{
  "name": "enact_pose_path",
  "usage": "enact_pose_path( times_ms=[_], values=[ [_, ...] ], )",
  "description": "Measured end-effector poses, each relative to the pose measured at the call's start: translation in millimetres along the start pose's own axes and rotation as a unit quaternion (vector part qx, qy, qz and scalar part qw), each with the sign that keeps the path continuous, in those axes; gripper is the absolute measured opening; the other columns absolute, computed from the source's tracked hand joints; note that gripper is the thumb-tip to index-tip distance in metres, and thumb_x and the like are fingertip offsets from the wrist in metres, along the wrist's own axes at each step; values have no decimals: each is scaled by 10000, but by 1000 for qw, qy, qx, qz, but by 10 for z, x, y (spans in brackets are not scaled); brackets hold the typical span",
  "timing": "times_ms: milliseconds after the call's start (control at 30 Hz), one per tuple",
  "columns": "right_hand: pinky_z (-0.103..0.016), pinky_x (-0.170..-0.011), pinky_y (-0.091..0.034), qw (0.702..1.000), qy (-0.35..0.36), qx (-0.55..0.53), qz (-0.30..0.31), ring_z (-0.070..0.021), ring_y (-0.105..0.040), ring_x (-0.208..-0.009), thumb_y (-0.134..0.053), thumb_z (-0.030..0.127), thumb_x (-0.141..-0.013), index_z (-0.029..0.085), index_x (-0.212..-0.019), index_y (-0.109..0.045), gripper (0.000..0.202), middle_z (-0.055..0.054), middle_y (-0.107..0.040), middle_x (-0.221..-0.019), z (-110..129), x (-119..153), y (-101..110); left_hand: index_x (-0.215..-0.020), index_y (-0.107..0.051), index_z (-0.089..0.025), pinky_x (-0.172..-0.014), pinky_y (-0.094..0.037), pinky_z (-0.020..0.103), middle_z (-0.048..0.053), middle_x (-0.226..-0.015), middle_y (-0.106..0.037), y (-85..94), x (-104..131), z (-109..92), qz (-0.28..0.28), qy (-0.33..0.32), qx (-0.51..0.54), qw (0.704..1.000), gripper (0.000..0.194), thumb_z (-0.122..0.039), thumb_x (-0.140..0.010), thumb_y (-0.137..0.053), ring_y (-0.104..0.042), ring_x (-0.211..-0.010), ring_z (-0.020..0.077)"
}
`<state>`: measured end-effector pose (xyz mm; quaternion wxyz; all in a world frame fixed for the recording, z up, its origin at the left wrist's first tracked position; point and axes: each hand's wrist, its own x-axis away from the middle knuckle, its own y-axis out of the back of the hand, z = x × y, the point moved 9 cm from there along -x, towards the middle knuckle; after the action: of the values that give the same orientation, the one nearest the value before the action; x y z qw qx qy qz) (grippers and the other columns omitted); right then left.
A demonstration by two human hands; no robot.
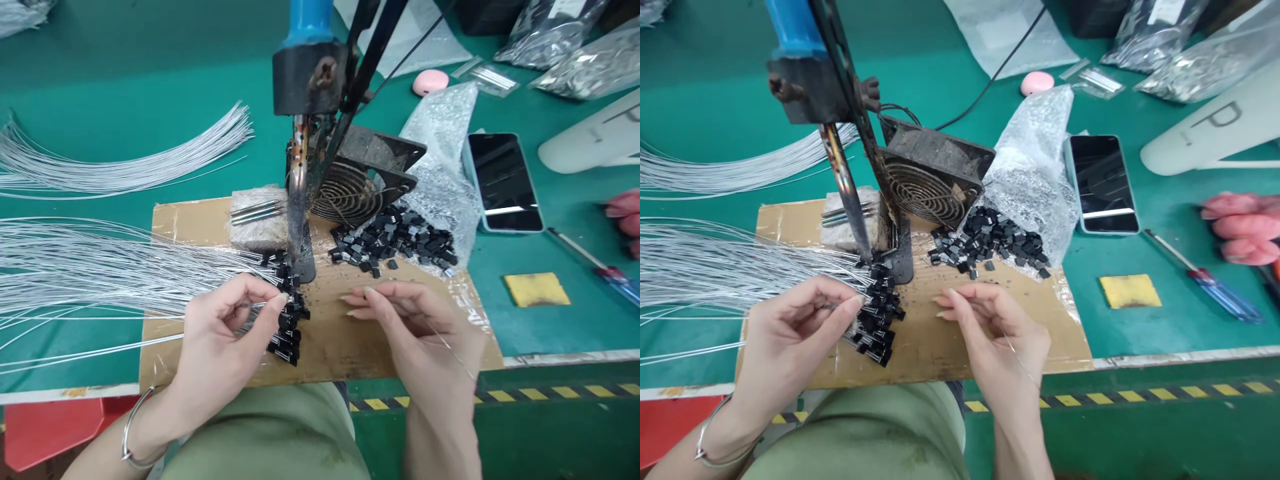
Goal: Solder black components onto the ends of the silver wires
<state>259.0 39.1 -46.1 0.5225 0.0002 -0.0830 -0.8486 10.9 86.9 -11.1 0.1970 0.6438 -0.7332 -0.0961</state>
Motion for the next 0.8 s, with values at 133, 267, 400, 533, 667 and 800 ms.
enact_pose_path(
  times_ms=[133,267,400,533,667,800],
  values=[
    [-272,-558,-688,996,-28,-77,18,-168,-763,-587,-852,269,-878,215,-876,-812,67,-10,-792,-721,37,40,-240,-830,-751,-203,-500,-330,253,2,-691,-692,-12,-11,3,11,8,-3,1000,147,-276,-955,-725,-533,-556,106],
    [-268,-598,-699,992,-58,-102,41,-167,-782,-623,-852,258,-874,243,-953,-848,80,-14,-819,-774,26,71,-375,-849,-768,-208,-531,-382,249,40,-816,-789,-25,-15,34,19,15,0,1000,123,-281,-946,-746,-645,-642,134],
    [-276,-674,-712,990,-72,-111,56,-179,-812,-708,-857,247,-871,270,-991,-859,123,-17,-839,-845,0,88,-406,-848,-767,-216,-550,-405,248,40,-840,-811,-24,-19,51,28,16,8,999,118,-256,-953,-730,-676,-666,142],
    [-235,-596,-652,992,-58,-94,53,-134,-742,-635,-832,239,-895,295,-967,-872,100,-2,-793,-782,5,73,-391,-844,-765,-226,-557,-403,246,34,-875,-822,-15,-19,40,34,19,21,999,111,-233,-950,-731,-687,-700,143],
    [-210,-498,-552,995,-34,-73,62,-98,-632,-566,-785,243,-933,289,-991,-868,112,4,-714,-736,39,70,-399,-844,-766,-224,-556,-393,247,31,-887,-818,-35,-19,24,44,21,38,998,116,-215,-951,-722,-677,-711,139],
    [-204,-520,-586,992,-55,-99,50,-114,-676,-594,-824,224,-899,276,-957,-844,81,18,-731,-707,4,92,-383,-845,-768,-219,-552,-387,248,38,-908,-817,-64,-17,21,57,24,52,997,118,-221,-953,-720,-675,-722,140]
  ],
)
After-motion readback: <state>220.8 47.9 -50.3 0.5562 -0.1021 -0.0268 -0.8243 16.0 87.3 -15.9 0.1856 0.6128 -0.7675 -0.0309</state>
